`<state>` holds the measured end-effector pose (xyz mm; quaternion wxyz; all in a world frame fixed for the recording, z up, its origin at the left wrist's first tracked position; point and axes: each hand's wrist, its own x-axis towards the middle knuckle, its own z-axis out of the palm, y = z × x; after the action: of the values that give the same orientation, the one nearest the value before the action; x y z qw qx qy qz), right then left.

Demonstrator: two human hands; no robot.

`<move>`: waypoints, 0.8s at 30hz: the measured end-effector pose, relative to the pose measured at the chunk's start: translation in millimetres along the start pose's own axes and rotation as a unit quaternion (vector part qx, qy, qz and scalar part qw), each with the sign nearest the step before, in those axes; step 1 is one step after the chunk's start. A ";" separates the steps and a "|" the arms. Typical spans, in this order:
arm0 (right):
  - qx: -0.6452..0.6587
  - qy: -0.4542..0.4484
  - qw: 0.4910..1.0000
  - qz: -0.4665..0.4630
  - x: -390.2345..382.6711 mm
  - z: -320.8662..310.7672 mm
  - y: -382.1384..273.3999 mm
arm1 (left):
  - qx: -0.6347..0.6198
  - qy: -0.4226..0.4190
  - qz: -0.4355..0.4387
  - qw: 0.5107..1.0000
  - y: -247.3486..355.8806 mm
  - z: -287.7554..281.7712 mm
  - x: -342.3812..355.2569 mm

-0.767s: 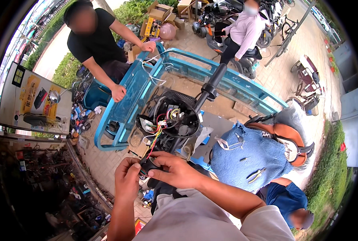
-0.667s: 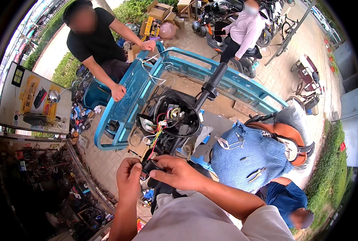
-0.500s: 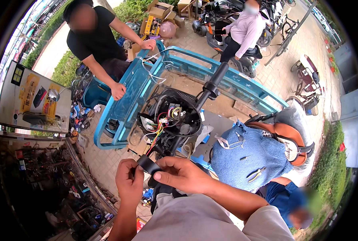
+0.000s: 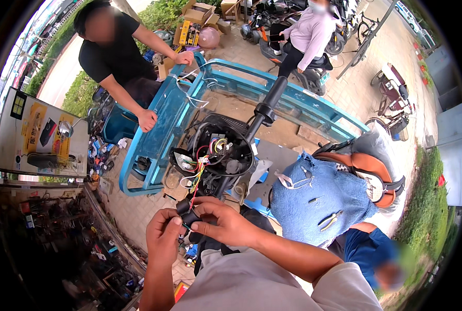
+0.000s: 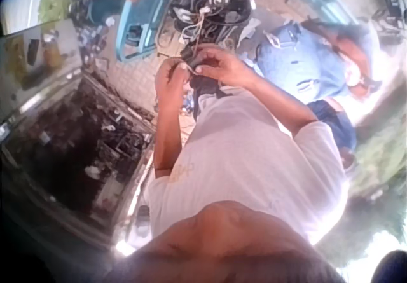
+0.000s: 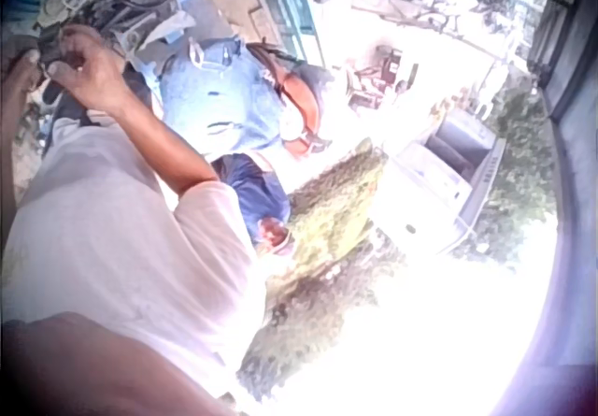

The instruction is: The person retrieves a wire and pliers from a cluttered workshop, then moves outside to repair a blue electric tricycle. They strip wire ends, connect them to the handlebar wiring harness, and wrap the connections with electrical tape while another person holds the vehicle steady.

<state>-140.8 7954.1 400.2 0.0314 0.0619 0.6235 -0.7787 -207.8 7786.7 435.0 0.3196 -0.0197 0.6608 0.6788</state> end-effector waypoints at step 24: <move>0.043 0.001 0.998 -0.042 -6.0 7.0 11.8 | 0.366 -0.066 0.192 0.908 18.7 1.4 0.7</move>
<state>-133.8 7944.5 391.1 -0.0044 0.0380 0.5912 -0.8056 -216.4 7789.7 451.4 0.2108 0.2709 0.8312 0.4374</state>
